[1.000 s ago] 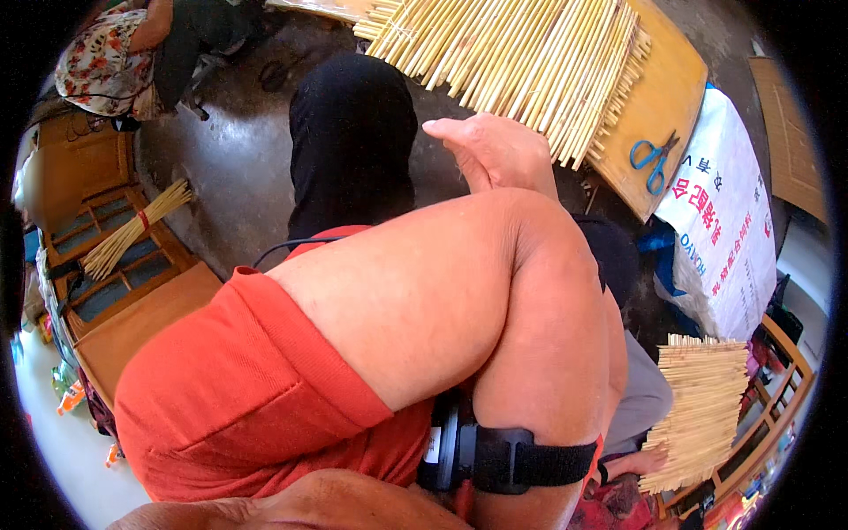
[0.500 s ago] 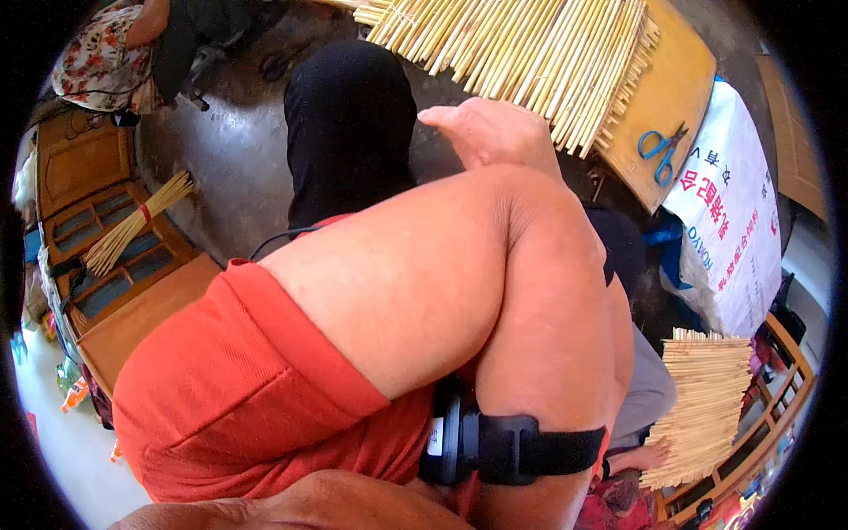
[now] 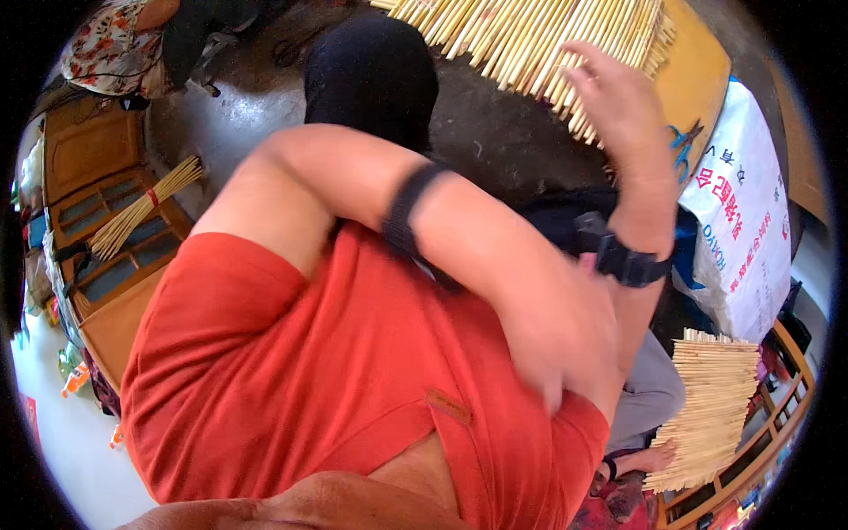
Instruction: Weaving and securing bamboo sticks together using thread to create a mat.
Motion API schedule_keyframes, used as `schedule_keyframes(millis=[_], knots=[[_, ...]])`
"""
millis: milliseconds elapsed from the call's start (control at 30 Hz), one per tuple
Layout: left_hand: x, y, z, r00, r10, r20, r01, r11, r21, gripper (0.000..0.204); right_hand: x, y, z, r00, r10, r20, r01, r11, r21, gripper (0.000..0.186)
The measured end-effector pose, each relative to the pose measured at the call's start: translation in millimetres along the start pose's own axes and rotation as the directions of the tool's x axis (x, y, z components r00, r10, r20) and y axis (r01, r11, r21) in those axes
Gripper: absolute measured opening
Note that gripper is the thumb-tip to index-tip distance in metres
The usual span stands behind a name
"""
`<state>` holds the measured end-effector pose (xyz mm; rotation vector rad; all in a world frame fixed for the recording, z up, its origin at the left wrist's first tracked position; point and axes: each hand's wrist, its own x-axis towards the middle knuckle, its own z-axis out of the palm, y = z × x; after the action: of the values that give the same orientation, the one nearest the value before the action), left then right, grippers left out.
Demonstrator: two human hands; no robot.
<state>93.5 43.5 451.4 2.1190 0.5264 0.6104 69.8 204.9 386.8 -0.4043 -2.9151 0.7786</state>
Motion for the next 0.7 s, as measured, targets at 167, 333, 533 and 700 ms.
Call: schedule_keyframes(millis=[167, 333, 533, 700], knots=[[-162.0, -38.1, 57.4, 0.911, -0.035, -0.41, 0.268, 0.806, 0.527, 0.028, 5.3, 33.8, -13.4, 0.993, 0.088, 0.077, -0.088, 0.996, 0.005, 0.034], [-320.5, -23.3, 120.7, 0.132, -0.492, -0.861, 0.984, -0.039, 0.174, 0.049, -19.1, 19.7, -19.5, 0.948, 0.201, 0.246, -0.246, 0.954, 0.171, 0.029], [-338.7, -30.2, 172.6, -0.152, -0.512, -0.845, 0.893, 0.296, -0.34, 0.079, -61.3, 42.0, -18.7, 0.908, 0.365, 0.207, -0.395, 0.909, 0.132, 0.035], [-254.9, -43.6, 135.7, 0.751, -0.36, -0.553, 0.659, 0.466, 0.591, 0.052, -73.7, 56.8, -11.7, 0.85, 0.45, 0.274, -0.475, 0.88, 0.026, 0.034]])
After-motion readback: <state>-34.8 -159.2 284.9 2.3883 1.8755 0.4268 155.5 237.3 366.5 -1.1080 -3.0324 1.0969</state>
